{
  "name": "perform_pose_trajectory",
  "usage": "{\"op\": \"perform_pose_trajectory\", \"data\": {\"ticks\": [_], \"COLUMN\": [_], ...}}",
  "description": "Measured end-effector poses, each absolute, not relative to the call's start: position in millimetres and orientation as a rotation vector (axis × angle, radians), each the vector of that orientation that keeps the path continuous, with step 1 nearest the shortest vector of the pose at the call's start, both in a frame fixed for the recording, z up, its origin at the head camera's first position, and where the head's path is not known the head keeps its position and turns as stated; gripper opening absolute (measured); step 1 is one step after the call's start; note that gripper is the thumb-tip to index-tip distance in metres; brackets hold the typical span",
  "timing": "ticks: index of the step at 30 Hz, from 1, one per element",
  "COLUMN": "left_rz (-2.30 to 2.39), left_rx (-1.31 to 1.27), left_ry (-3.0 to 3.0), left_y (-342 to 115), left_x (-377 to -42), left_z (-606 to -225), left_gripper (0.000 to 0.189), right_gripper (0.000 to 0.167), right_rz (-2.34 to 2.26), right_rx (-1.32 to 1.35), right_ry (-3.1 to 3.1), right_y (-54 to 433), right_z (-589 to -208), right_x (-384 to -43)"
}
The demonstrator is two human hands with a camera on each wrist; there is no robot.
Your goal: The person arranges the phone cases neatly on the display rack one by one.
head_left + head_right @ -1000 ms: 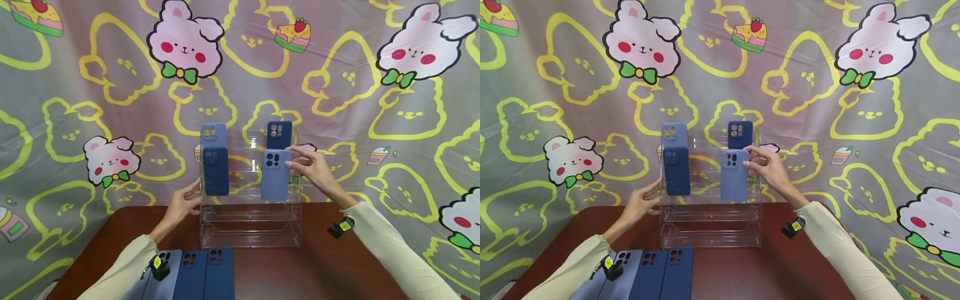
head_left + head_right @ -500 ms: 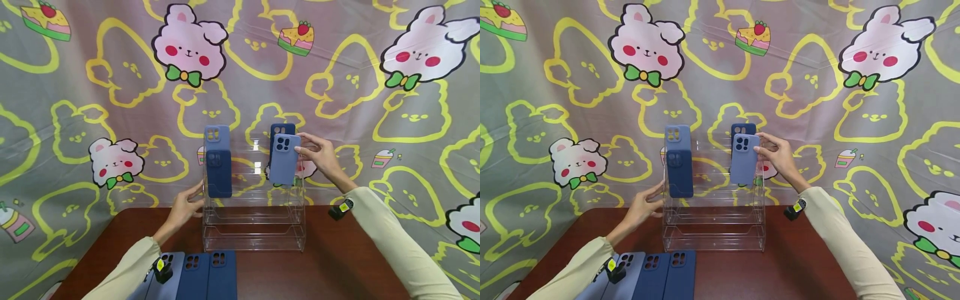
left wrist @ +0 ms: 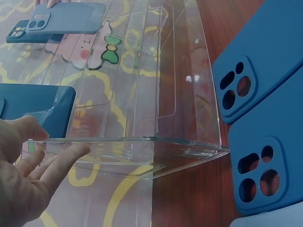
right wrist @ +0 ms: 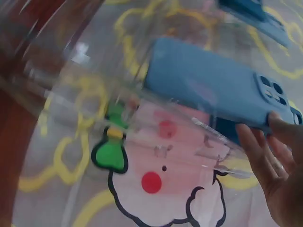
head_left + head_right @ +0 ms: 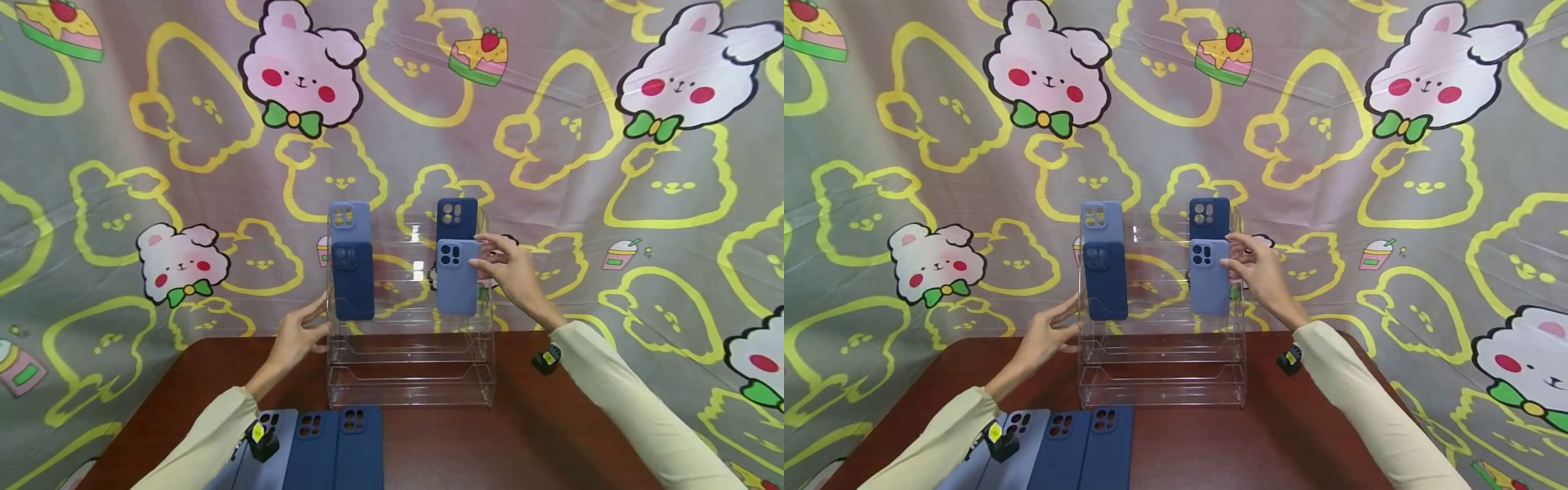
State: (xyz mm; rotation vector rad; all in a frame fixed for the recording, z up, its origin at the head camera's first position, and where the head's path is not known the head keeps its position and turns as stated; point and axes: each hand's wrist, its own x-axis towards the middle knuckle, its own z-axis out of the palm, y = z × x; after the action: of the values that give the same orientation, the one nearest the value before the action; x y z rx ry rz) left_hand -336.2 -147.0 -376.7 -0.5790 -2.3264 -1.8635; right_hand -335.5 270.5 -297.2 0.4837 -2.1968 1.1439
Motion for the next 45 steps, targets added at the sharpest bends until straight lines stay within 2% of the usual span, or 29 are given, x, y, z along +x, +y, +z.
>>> {"op": "perform_pose_trajectory", "data": {"ticks": [9,14,20,26,31,38,45], "left_rz": [-1.859,-1.861,-1.855,-1.888,-1.901,-1.898,-1.939], "left_rx": [-0.604,-0.577,-0.600,-0.605,-0.603,-0.586,-0.579], "left_ry": [-2.314,-2.323,-2.331,-2.329,-2.318,-2.314,-2.301], "left_y": [-145.6,-146.3,-150.0,-155.9,-154.0,-152.4,-153.8], "left_x": [-333.7,-333.1,-334.8,-332.1,-332.7,-332.9,-332.8], "left_z": [-381.1,-379.9,-377.9,-381.7,-382.6,-382.5,-383.9], "left_gripper": [0.065,0.065,0.065,0.066,0.065,0.064,0.063], "right_gripper": [0.045,0.047,0.052,0.066,0.081,0.099,0.090], "right_rz": [0.656,0.650,0.852,1.456,1.815,1.914,1.809], "right_rx": [0.431,0.394,0.344,0.318,0.382,0.491,0.442], "right_ry": [-2.098,-2.099,-2.148,-2.353,-2.446,-2.513,-2.547], "right_y": [261.0,265.5,276.8,284.1,288.5,294.8,288.0], "right_z": [-303.4,-304.1,-317.3,-344.0,-359.0,-377.2,-384.8], "right_x": [-333.1,-327.4,-313.8,-287.7,-279.5,-276.3,-268.6]}}
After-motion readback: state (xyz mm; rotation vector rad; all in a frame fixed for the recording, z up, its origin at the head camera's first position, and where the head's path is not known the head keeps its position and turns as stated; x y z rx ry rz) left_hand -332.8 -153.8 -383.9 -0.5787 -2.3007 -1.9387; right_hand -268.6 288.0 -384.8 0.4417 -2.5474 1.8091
